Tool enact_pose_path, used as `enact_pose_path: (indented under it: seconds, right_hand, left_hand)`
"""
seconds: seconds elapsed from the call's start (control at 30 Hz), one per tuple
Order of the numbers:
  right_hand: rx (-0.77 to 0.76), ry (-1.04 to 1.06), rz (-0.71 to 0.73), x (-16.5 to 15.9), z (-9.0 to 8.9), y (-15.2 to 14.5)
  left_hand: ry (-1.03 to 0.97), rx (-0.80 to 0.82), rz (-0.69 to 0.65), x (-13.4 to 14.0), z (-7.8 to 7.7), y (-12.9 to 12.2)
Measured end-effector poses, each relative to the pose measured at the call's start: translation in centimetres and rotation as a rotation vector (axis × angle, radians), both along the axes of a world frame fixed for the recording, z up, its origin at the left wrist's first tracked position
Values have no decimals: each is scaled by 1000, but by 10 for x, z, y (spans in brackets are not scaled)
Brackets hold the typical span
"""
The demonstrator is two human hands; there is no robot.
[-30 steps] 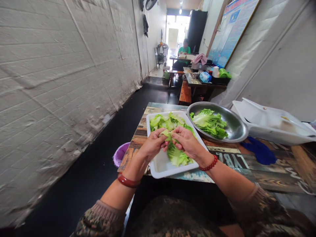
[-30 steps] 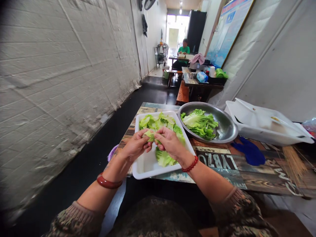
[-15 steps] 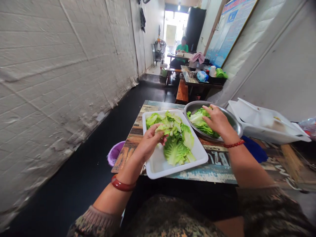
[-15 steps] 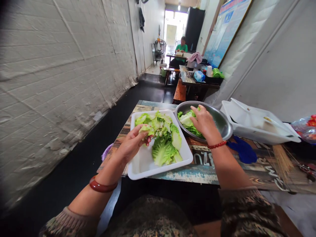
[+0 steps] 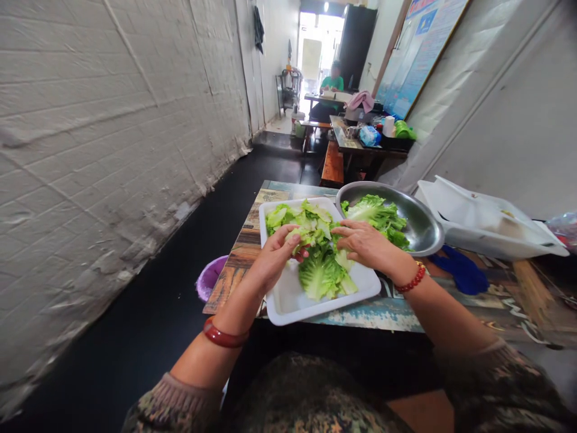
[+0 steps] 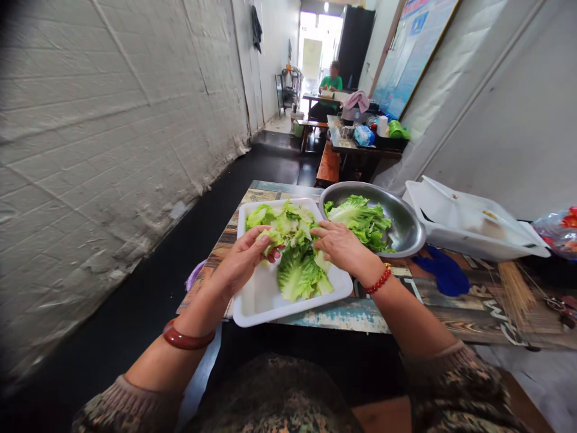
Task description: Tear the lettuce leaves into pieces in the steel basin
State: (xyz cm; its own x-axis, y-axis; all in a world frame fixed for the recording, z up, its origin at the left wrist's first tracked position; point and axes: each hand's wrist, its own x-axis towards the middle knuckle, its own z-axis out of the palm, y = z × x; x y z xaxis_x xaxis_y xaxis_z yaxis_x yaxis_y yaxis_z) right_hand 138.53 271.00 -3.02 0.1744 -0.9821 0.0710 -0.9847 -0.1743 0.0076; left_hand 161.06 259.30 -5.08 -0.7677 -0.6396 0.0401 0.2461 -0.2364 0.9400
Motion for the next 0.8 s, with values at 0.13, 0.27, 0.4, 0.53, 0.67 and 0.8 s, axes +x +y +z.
enact_pose_path:
  seconds: [0.13,0.27,0.4,0.53,0.67,0.8]
  right_hand:
    - [-70,-100,61,2,15,8]
    - [-219,-317,84,8,30,17]
    - [-306,-425,90,27,29,12]
    - [-368,-351,-5,53,14,-1]
    - [-328,-381,34,63,17,-5]
    - [-357,-486,67,51,37,-3]
  left_hand:
    - [22,9,1,-2,-5,-2]
    - [10,8,15,-3,-9,-4]
    - [0,-32,17,-2,-9,-4]
    - [-65,-137,-11,0,-4,1]
    - [-120,-281,9,2,-3,2]
    - [-151,-301,27,3,-3,2]
